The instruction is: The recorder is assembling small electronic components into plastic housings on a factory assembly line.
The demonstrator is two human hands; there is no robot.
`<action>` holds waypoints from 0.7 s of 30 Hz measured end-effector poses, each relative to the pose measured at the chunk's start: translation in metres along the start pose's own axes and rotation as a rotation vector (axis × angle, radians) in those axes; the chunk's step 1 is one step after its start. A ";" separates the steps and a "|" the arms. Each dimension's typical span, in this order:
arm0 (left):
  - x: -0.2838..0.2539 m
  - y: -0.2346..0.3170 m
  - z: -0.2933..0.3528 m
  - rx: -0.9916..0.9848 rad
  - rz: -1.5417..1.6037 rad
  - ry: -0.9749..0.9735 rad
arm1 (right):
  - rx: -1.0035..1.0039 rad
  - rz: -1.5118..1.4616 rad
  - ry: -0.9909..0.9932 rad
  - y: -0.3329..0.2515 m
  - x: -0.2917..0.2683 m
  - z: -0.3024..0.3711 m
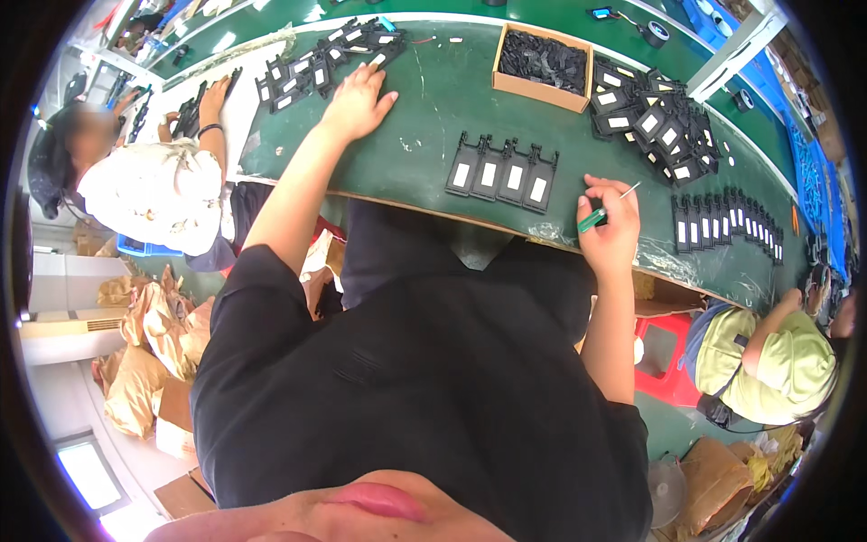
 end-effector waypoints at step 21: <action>-0.055 0.151 0.105 0.371 0.436 0.131 | 0.040 0.111 -0.022 0.000 0.005 -0.005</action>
Point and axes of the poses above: each hand's wrist, its own z-axis away from the middle knuckle, its own x-axis out of the palm, y = z × x, the point moved 9 cm from there along -z, towards the middle knuckle, and after that the axes turned 15 degrees about -y, right-handed, at the moved point
